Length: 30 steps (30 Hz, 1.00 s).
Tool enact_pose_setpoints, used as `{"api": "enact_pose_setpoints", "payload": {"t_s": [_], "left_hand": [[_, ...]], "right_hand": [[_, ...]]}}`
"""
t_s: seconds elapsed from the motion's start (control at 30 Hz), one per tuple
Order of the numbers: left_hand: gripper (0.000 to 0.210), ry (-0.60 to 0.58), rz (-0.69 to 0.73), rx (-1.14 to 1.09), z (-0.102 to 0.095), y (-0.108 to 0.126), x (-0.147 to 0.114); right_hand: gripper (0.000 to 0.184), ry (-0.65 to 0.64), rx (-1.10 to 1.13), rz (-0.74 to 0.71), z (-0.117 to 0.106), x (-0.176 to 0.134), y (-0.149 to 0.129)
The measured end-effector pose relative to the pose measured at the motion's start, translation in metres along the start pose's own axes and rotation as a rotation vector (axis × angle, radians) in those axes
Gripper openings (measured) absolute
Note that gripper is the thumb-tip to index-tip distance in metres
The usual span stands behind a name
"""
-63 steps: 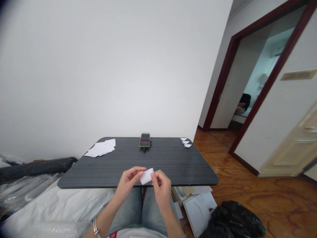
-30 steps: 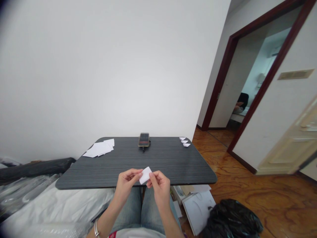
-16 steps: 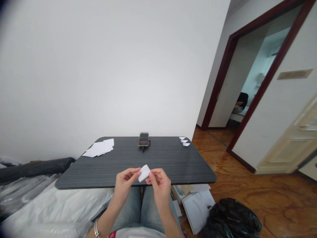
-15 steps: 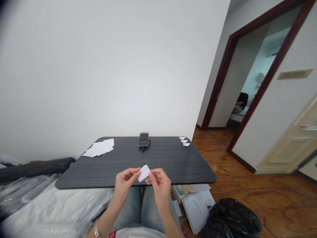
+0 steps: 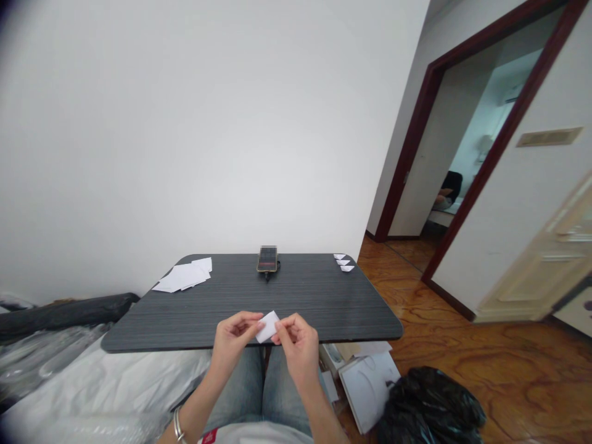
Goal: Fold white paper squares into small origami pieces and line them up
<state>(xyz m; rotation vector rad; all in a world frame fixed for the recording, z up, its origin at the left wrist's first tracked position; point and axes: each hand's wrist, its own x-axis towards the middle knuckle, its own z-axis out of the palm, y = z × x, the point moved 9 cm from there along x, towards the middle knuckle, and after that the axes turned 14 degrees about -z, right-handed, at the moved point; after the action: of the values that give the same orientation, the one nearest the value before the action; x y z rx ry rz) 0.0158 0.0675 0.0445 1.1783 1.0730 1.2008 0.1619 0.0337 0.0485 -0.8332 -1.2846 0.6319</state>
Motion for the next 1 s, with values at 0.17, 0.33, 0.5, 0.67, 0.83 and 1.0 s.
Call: {"api": "enact_pose_setpoints", "payload": {"t_s": [0.17, 0.33, 0.5, 0.67, 0.83, 1.0], "left_hand": [[0.019, -0.106, -0.06, 0.009, 0.007, 0.005, 0.002], [0.02, -0.167, -0.081, 0.009, 0.012, 0.011, 0.0], [0.023, -0.2, -0.128, -0.01, 0.015, 0.01, -0.002], [0.023, -0.212, -0.194, 0.024, 0.015, 0.003, -0.002], [0.019, -0.255, -0.243, 0.0, 0.018, 0.001, -0.004], [0.021, -0.253, -0.228, -0.005, 0.018, 0.003, -0.005]], "right_hand": [[0.016, -0.123, -0.078, -0.056, 0.009, 0.0, -0.018], [0.016, -0.15, -0.115, -0.095, 0.011, 0.0, -0.024], [0.016, -0.104, -0.06, -0.072, 0.011, -0.001, -0.021], [0.015, -0.087, -0.066, -0.078, 0.01, -0.002, -0.021], [0.014, -0.113, -0.132, -0.092, 0.009, -0.003, -0.022], [0.013, -0.118, -0.117, -0.099, 0.009, -0.003, -0.022]]}}
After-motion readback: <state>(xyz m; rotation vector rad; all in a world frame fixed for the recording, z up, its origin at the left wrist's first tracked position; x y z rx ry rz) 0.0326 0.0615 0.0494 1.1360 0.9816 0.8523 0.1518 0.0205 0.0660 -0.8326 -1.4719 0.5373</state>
